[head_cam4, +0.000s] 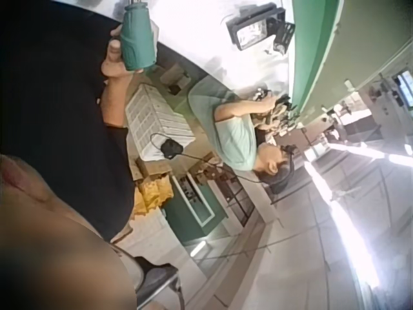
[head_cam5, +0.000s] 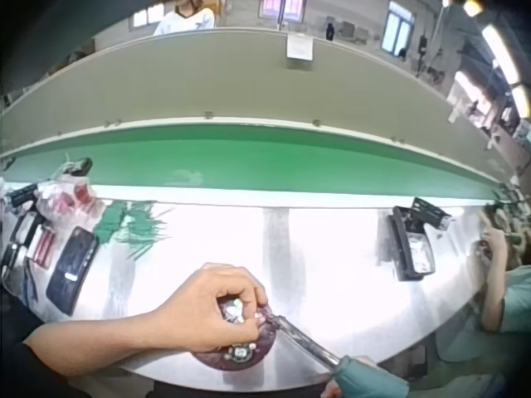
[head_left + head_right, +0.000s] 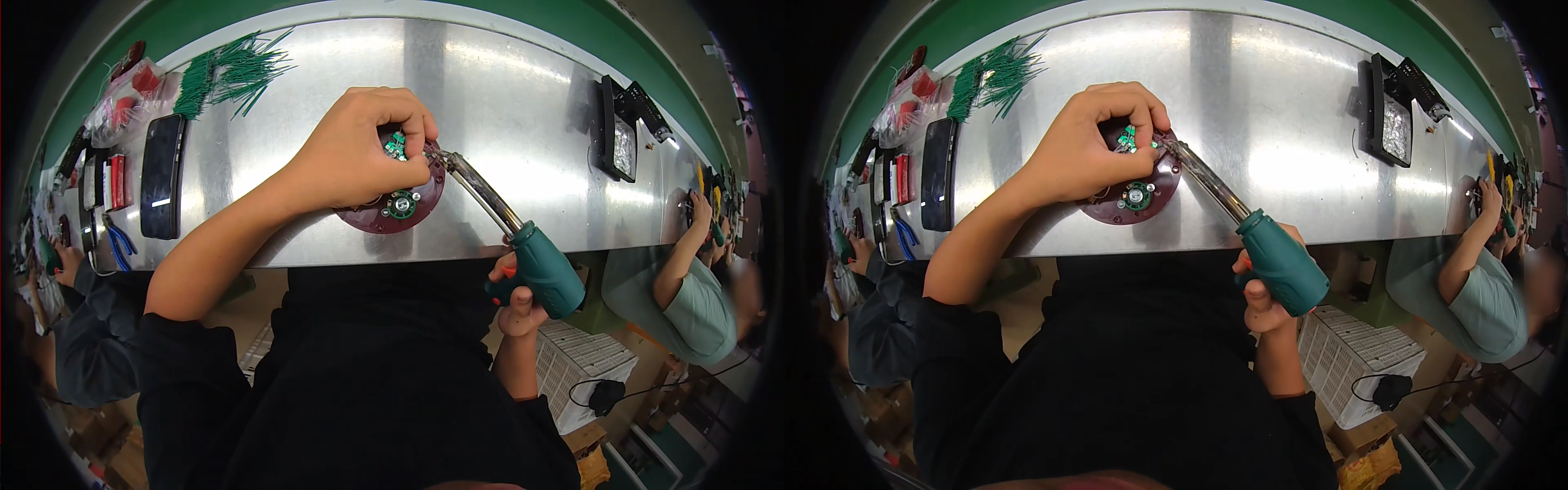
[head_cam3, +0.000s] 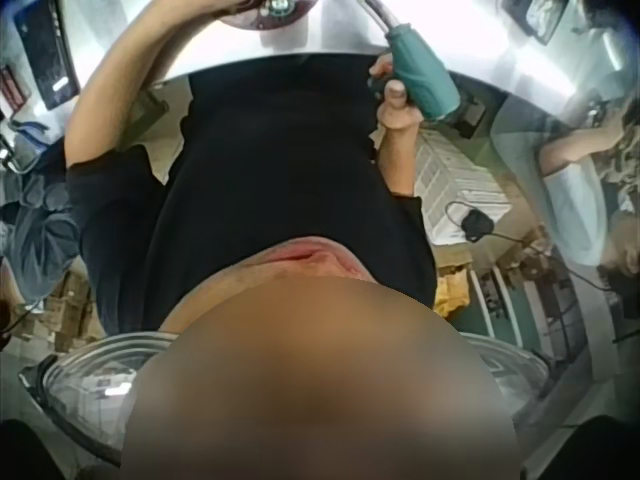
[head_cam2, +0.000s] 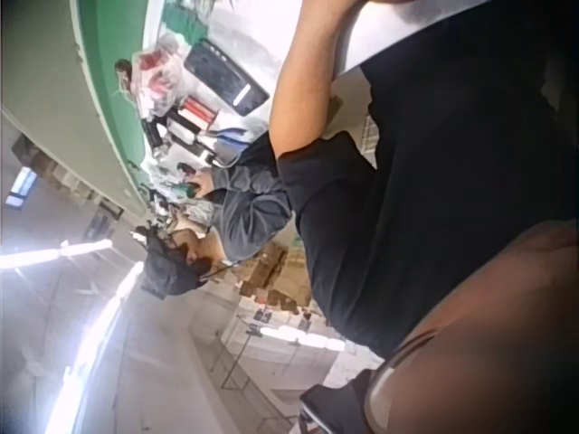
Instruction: Soldering components onto small circular circuit boards on an assembly line.
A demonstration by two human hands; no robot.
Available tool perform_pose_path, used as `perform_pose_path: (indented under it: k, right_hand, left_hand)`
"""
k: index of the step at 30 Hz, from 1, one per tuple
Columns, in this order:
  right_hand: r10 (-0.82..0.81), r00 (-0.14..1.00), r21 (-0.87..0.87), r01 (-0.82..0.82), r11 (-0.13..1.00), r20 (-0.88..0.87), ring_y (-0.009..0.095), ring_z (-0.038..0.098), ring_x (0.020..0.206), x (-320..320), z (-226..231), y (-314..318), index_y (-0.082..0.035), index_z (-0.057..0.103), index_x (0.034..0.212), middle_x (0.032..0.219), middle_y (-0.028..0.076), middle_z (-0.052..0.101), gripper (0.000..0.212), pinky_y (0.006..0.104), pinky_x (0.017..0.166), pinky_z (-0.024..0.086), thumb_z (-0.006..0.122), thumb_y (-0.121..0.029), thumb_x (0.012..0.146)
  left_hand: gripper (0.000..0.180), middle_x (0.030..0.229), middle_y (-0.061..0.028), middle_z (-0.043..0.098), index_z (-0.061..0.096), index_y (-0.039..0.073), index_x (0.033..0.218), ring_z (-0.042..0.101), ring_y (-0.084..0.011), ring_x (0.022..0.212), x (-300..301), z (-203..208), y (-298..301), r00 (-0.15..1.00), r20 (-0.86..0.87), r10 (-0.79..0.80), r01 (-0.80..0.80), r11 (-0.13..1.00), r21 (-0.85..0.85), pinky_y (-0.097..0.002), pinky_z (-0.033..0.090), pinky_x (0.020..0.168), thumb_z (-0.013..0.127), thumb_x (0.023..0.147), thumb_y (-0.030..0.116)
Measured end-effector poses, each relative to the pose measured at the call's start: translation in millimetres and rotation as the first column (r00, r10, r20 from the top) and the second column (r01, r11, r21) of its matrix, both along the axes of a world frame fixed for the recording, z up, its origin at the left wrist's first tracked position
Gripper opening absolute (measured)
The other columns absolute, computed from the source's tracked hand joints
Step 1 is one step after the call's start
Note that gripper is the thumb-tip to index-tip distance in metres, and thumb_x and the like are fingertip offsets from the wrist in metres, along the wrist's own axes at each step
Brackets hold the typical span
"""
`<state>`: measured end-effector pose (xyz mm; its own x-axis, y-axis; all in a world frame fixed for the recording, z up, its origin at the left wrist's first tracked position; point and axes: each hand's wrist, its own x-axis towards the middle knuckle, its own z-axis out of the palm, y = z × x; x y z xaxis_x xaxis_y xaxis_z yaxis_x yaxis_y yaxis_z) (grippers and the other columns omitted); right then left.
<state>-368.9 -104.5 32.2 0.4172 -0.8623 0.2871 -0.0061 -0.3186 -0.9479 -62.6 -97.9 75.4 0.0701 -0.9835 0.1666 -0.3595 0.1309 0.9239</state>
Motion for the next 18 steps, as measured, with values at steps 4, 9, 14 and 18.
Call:
perform_pose_path:
  k: [4, 9, 14, 18]
  right_hand:
    - [-0.001, 0.999, -0.012, 0.001, 1.000, -0.040, 0.022, 0.065, 0.086, -2.4, -1.3, 1.2, 0.001, 0.070, 0.091, 0.084, 0.013, 0.068, 0.054, 0.0341, 0.072, 0.052, 0.066, -0.052, 0.097]
    - [0.006, 0.997, -0.027, -0.008, 1.000, -0.071, 0.022, 0.065, 0.083, -1.2, 5.0, -0.7, 0.001, 0.072, 0.091, 0.084, 0.013, 0.069, 0.051, 0.0335, 0.071, 0.053, 0.066, -0.049, 0.097]
    - [-0.028, 0.996, -0.026, 0.026, 0.999, -0.080, 0.021, 0.066, 0.072, 0.0, 6.2, -1.6, 0.001, 0.073, 0.090, 0.081, 0.011, 0.069, 0.051, 0.0338, 0.067, 0.054, 0.069, -0.049, 0.094]
    - [0.006, 0.996, -0.023, -0.008, 1.000, -0.091, 0.020, 0.067, 0.074, -2.6, 4.4, -3.2, 0.001, 0.074, 0.091, 0.079, 0.011, 0.069, 0.051, 0.0333, 0.068, 0.054, 0.069, -0.049, 0.094]
  left_hand:
    - [0.014, 0.096, -0.0107, 0.073, 0.063, 0.001, 0.069, 0.068, -0.0227, 0.091, -0.8, 2.1, -0.3, 1.000, 0.025, -0.005, 0.004, 1.000, 0.012, -0.0340, 0.053, 0.089, 0.075, 0.069, 0.008]
    - [0.014, 0.098, -0.0110, 0.073, 0.063, 0.001, 0.069, 0.068, -0.0227, 0.091, -1.7, 3.0, -0.4, 1.000, 0.020, 0.006, -0.007, 0.999, 0.041, -0.0338, 0.054, 0.090, 0.075, 0.069, 0.008]
    - [0.014, 0.098, -0.0111, 0.072, 0.062, 0.001, 0.069, 0.068, -0.0229, 0.091, -3.4, 4.6, -0.7, 1.000, 0.012, 0.006, -0.007, 0.999, 0.051, -0.0338, 0.054, 0.091, 0.074, 0.069, 0.007]
    - [0.014, 0.096, -0.0109, 0.072, 0.062, 0.000, 0.069, 0.068, -0.0231, 0.090, -3.0, 4.0, -0.5, 1.000, -0.005, 0.010, -0.010, 0.999, 0.041, -0.0339, 0.054, 0.090, 0.074, 0.069, 0.007]
